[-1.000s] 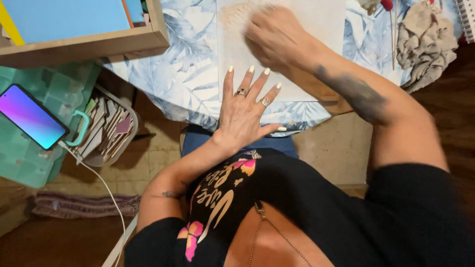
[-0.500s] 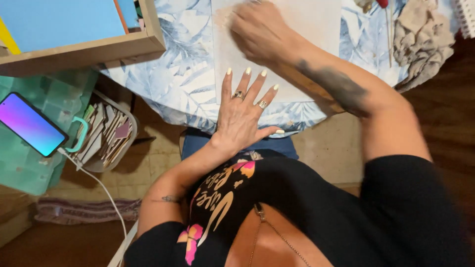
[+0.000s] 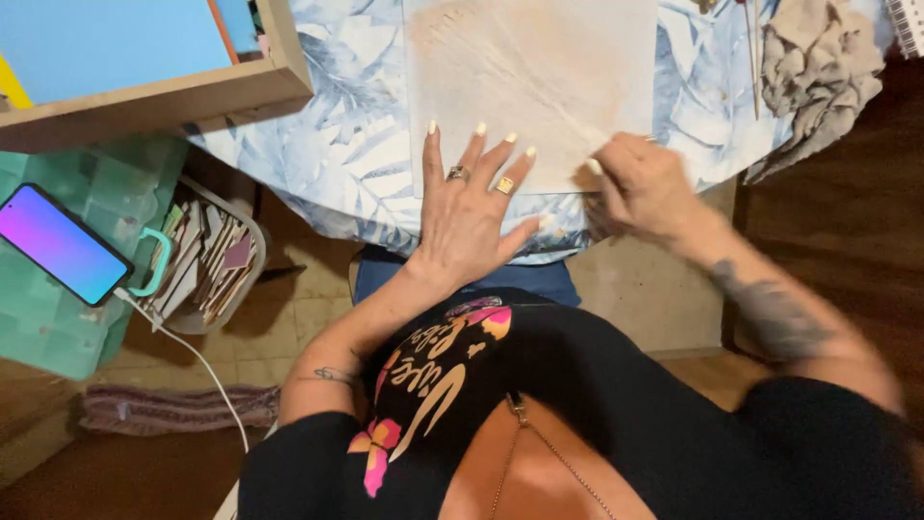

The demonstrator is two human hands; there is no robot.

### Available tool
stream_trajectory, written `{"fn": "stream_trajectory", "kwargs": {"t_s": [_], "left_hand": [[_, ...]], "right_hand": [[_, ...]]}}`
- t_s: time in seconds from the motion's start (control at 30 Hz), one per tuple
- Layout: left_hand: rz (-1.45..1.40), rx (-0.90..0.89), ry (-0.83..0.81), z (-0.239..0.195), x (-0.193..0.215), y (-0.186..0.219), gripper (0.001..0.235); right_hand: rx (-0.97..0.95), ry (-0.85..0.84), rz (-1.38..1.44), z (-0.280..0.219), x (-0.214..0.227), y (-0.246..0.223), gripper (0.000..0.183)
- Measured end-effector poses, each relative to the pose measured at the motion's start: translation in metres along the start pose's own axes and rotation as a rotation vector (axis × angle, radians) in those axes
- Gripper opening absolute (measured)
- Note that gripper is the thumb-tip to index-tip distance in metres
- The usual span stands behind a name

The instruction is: The person is sanding the edges of small mosaic tiles and placing them onto a decorative box to create a mosaic pattern.

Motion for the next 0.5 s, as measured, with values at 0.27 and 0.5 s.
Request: {"fn": "stream_trajectory", "kwargs": {"t_s": [0.27, 0.5], "left_hand": [[-0.922, 0.342, 0.152, 0.005, 0.017, -0.014, 0.029], [-0.972, 0.395, 0.157, 0.003, 0.027, -0.017, 0.028]], "right_hand": [[-0.210, 0.462, 0.845, 0.042, -0.002, -0.039, 0.024], [-0.216, 0.474, 0.887, 0.052, 0.006, -0.049, 0.026]]}}
Point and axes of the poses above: each hand's wrist, its own z-axis towards the middle knuckle, its own x-axis out of the back of the hand, y = z × x, the point moved 6 cm from there along z, towards the middle knuckle, and after that the axes turned 13 degrees about z, right-handed, at the moved point
